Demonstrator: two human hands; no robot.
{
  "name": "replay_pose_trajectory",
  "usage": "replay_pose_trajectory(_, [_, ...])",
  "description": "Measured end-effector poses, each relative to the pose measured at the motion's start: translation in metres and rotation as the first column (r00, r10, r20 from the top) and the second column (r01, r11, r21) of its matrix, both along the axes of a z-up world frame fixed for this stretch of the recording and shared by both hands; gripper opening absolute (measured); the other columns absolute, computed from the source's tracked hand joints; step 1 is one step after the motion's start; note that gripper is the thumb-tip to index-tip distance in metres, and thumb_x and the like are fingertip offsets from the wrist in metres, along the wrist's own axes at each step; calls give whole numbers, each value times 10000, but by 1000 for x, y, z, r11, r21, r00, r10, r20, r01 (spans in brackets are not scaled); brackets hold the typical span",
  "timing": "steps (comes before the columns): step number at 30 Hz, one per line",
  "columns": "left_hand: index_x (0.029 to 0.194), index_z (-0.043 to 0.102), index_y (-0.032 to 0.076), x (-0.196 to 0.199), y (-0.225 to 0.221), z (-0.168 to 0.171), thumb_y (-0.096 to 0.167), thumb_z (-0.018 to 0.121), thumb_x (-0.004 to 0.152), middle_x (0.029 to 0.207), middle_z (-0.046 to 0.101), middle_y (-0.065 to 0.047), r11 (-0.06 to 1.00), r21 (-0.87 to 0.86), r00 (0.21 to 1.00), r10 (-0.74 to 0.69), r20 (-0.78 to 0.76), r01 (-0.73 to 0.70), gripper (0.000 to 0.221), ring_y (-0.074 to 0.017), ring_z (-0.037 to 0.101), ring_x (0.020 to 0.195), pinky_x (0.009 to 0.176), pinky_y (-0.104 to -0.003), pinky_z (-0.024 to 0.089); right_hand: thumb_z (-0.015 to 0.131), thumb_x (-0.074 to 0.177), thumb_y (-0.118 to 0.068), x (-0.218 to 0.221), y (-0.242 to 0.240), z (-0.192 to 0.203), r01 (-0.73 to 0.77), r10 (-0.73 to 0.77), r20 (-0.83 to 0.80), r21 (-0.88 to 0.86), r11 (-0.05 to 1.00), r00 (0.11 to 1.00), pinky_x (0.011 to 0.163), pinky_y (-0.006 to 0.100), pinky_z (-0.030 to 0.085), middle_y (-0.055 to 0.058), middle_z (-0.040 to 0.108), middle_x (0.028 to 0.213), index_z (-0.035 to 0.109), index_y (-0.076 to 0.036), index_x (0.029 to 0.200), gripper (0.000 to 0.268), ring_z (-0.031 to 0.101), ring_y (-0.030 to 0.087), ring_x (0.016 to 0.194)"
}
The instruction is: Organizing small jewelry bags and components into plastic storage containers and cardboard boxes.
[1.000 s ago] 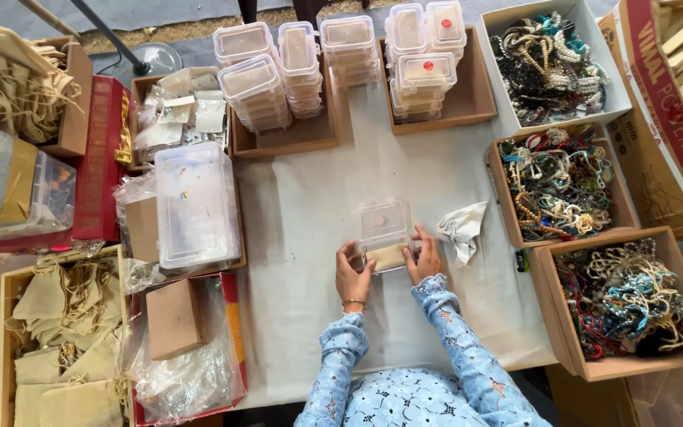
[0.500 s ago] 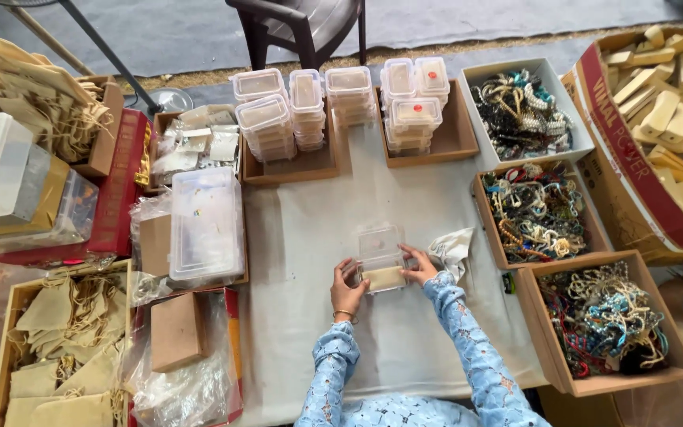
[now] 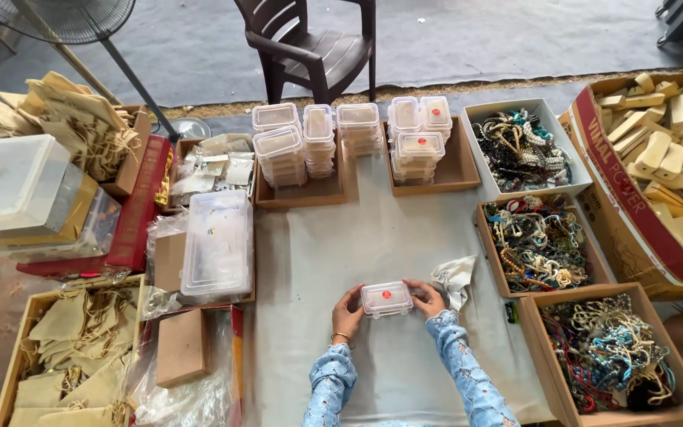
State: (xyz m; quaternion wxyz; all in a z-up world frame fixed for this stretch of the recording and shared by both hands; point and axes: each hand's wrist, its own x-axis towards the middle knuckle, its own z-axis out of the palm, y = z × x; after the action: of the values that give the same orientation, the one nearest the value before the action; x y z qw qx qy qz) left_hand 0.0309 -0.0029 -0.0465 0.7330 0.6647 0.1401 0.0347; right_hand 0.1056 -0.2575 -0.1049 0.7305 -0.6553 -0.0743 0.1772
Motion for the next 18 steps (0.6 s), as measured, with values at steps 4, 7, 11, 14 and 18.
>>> replay_pose_trajectory(4, [1372, 656, 98, 6, 13, -27, 8, 735, 877, 1343, 707, -42, 992, -91, 995, -84, 57, 89, 509, -160, 663, 1243, 1071, -310, 523, 610, 937, 41, -3, 0, -4, 31, -29, 58, -21, 999, 998, 943, 301, 558, 66, 635, 1276, 628, -97, 1417, 500, 693, 171, 1091])
replay_pose_trajectory(7, [1404, 658, 93, 8, 21, -52, 151, 692, 958, 1368, 706, -47, 974, -202, 994, -106, 12, 106, 452, -159, 648, 1255, 1051, -318, 517, 582, 966, -9, -5, 1, -13, 65, -64, 25, -29, 997, 998, 973, 309, 571, 56, 582, 1289, 652, -110, 1398, 449, 664, 162, 1166])
replay_pose_trajectory(11, [1433, 654, 86, 4, 19, -9, 282, 680, 971, 1396, 688, -55, 958, -285, 985, -84, -153, 38, 503, -157, 615, 1280, 1028, -346, 513, 548, 979, -92, -6, 4, -3, 121, -122, -127, -16, 993, 984, 960, 329, 580, 42, 593, 1300, 677, -125, 1384, 426, 652, 175, 1168])
replay_pose_trajectory(14, [1432, 613, 62, 1, 15, 0, 233, 784, 879, 1415, 658, -82, 979, -193, 988, -94, -126, 69, 603, -181, 604, 1306, 1065, -359, 507, 608, 968, -138, -12, 8, 19, 131, -142, -130, -91, 987, 981, 951, 337, 560, 36, 627, 1290, 684, -138, 1385, 424, 654, 190, 1149])
replay_pose_trajectory(18, [1411, 584, 39, -4, 11, 6, 119, 860, 788, 1416, 644, -96, 986, -122, 993, -119, -16, 116, 686, -203, 610, 1318, 1088, -356, 531, 721, 881, -83, -17, 10, 19, 124, -127, -5, -183, 975, 992, 977, 329, 554, 34, 640, 1255, 668, -163, 1383, 510, 675, 185, 1134])
